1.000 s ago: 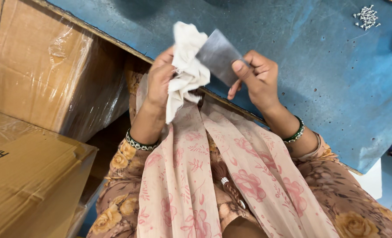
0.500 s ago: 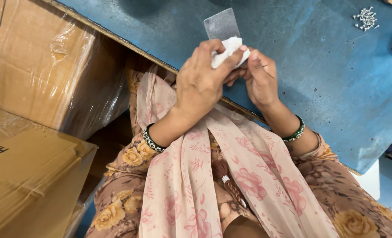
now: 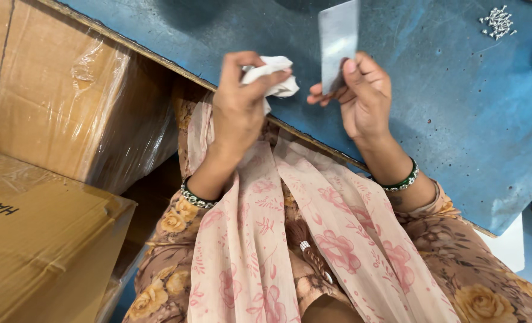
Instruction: The person applies a white substance from a container to white light fixture components using a scraper and then wipes the components with a white cloth.
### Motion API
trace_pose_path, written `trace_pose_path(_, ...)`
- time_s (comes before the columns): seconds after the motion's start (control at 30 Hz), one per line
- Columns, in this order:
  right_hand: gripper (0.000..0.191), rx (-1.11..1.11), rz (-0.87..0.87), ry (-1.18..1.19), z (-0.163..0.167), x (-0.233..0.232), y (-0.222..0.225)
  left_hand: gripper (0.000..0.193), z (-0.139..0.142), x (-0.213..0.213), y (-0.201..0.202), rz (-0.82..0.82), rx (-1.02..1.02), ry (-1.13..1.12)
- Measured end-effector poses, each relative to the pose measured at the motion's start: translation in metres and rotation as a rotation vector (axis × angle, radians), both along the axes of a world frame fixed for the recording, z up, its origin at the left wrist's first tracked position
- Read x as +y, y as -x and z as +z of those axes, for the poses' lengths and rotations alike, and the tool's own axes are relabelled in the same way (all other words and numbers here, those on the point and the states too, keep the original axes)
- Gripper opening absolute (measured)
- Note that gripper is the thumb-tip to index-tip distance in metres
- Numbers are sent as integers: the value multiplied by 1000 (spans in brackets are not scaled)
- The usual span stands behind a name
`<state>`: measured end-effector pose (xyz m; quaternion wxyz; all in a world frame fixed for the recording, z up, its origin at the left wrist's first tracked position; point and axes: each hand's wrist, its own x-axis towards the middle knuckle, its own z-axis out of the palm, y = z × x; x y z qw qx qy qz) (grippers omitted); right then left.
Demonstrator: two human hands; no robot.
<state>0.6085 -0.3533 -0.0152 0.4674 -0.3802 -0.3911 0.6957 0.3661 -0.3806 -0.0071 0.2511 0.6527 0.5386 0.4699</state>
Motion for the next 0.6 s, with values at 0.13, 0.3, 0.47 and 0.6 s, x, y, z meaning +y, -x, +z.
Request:
trace_pose_path(0.13, 31, 351, 38, 138, 2, 9, -8, 28, -8, -1, 8, -153, -719, 247)
trace_pose_path(0.3, 34, 541, 120, 267, -2, 12, -11, 23, -5, 2, 2, -220, -932, 265)
trace_pose_path(0.47, 34, 513, 147, 196, -5, 7, 0, 16, 10, 0, -17, -209, -455, 110)
trace_pose_path(0.6, 25, 525, 263, 130, 1, 4, 9, 13, 11, -1, -19, -180, -332, 147)
